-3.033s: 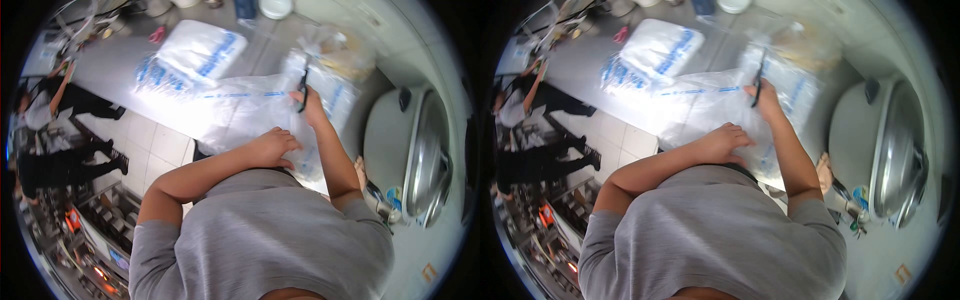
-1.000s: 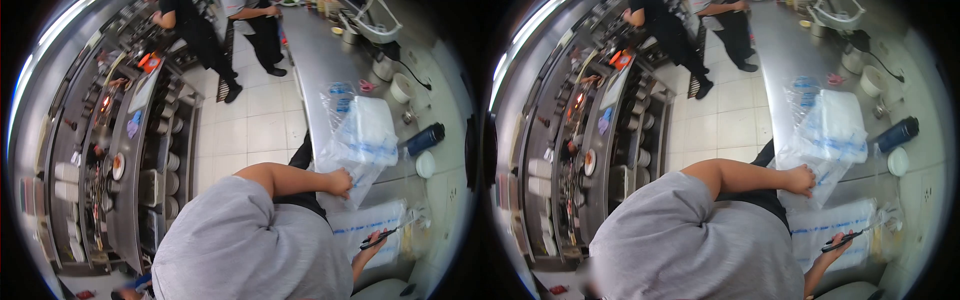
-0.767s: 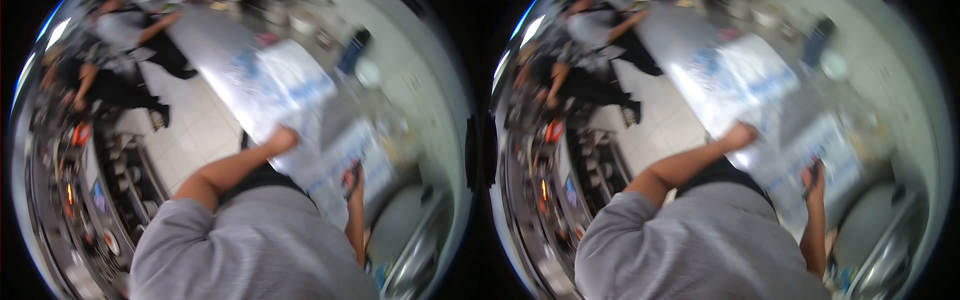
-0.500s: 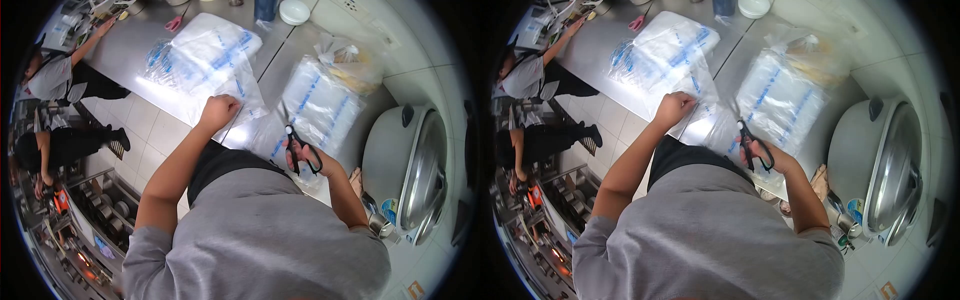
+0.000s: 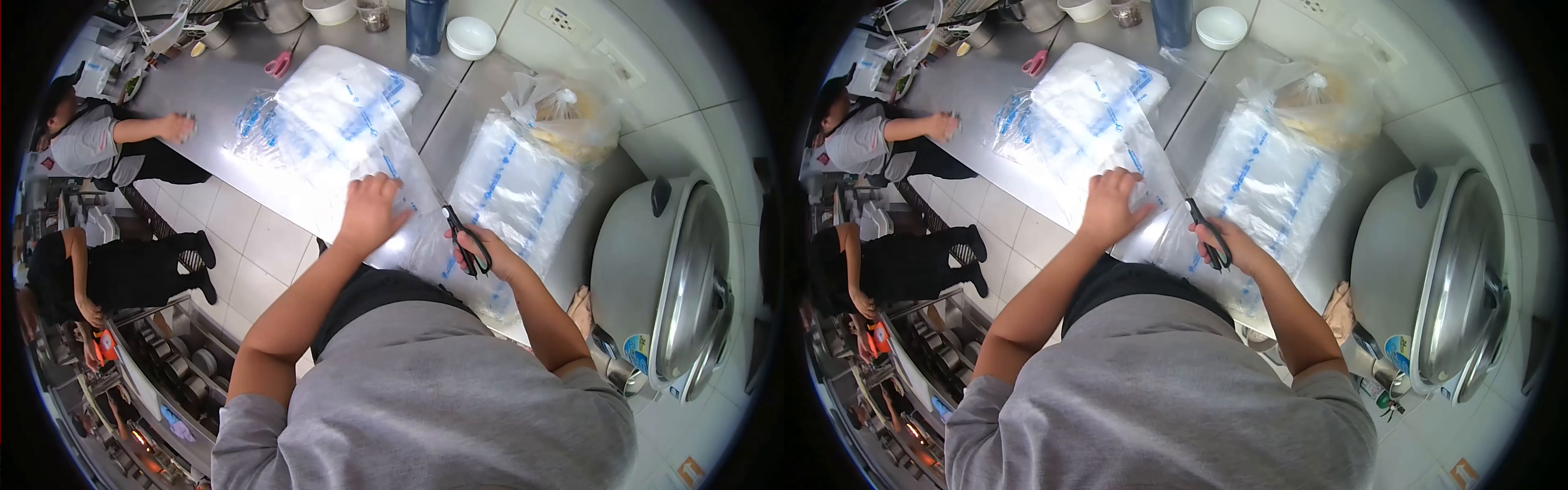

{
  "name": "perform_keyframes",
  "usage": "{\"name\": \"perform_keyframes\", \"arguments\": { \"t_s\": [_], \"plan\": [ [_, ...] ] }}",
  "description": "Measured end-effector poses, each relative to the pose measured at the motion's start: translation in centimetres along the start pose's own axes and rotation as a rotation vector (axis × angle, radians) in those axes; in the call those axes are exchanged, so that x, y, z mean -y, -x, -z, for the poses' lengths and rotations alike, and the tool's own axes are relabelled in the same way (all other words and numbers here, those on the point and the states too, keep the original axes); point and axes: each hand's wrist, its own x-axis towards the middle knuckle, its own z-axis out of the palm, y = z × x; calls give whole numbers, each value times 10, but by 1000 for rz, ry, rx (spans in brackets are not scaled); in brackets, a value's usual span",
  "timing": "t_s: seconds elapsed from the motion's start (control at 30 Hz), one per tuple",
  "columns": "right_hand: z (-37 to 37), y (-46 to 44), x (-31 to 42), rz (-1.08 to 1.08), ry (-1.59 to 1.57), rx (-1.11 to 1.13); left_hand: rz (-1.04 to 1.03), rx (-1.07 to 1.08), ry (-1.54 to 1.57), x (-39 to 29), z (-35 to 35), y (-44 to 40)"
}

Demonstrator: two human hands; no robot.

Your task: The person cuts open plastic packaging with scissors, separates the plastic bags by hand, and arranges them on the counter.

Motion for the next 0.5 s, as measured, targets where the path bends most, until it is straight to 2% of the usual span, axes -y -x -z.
{"name": "perform_keyframes", "arguments": {
  "t_s": [0.2,0.5],
  "plan": [
    [-3,2,2,59,-101,-10,-90,-95,-8,-28,-43,-17],
    [-8,-2,-7,92,-237,57,-151,-148,-83,-19,-48,-29]
  ]
}}
